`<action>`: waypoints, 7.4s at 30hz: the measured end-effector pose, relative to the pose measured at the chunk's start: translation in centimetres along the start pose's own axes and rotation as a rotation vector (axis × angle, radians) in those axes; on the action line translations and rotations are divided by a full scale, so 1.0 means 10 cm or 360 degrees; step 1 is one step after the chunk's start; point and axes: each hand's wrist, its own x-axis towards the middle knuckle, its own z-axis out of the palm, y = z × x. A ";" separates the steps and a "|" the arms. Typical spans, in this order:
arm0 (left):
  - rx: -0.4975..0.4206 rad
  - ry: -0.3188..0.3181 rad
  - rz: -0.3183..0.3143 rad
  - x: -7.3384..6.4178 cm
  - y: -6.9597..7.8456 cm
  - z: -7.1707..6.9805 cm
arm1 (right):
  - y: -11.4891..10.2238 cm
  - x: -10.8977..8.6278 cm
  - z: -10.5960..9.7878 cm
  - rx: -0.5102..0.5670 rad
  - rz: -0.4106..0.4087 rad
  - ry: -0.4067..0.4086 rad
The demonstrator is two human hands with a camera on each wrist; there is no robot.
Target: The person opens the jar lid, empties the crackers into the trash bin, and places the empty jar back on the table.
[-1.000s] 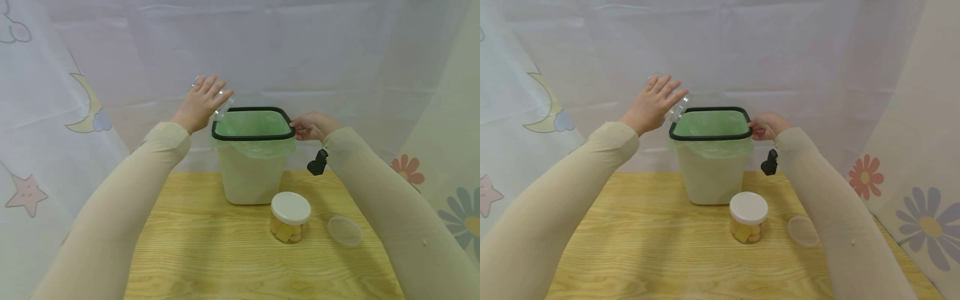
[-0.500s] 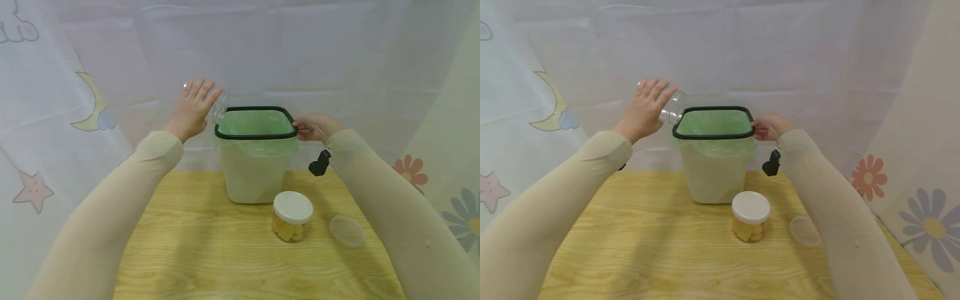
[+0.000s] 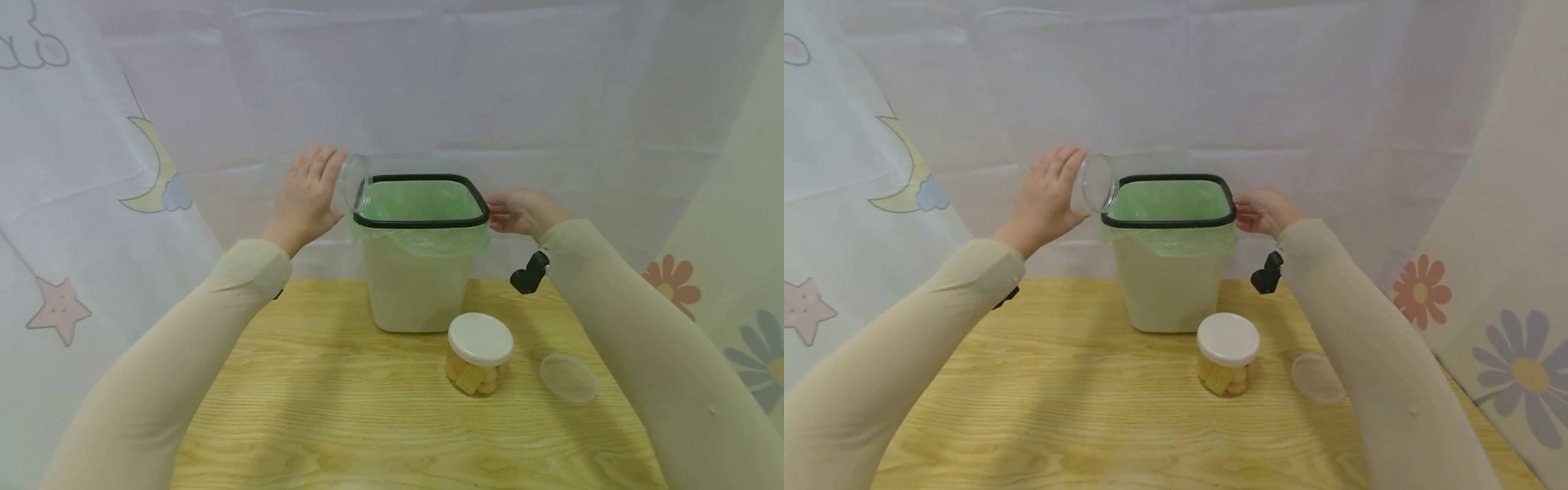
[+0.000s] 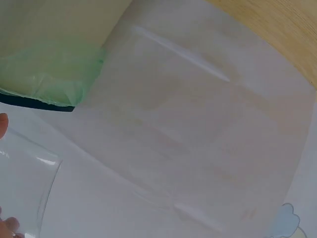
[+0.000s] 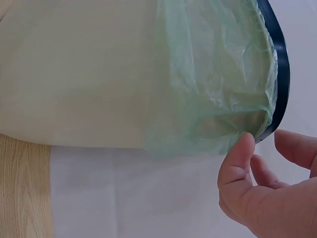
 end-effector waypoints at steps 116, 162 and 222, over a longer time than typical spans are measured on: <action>-0.1148 0.0045 -0.1279 -1.36 0.53 0.25 | 0.76 -0.71 -0.46 -0.0730 -0.0417 0.0011; -0.1377 -0.0104 -0.1471 -1.61 0.71 0.36 | 1.04 -0.84 -0.55 -0.0769 -0.0494 0.0024; -0.1708 -0.0277 -0.1570 -1.97 0.99 0.68 | 1.46 -0.88 -0.67 -0.0740 -0.0507 0.0027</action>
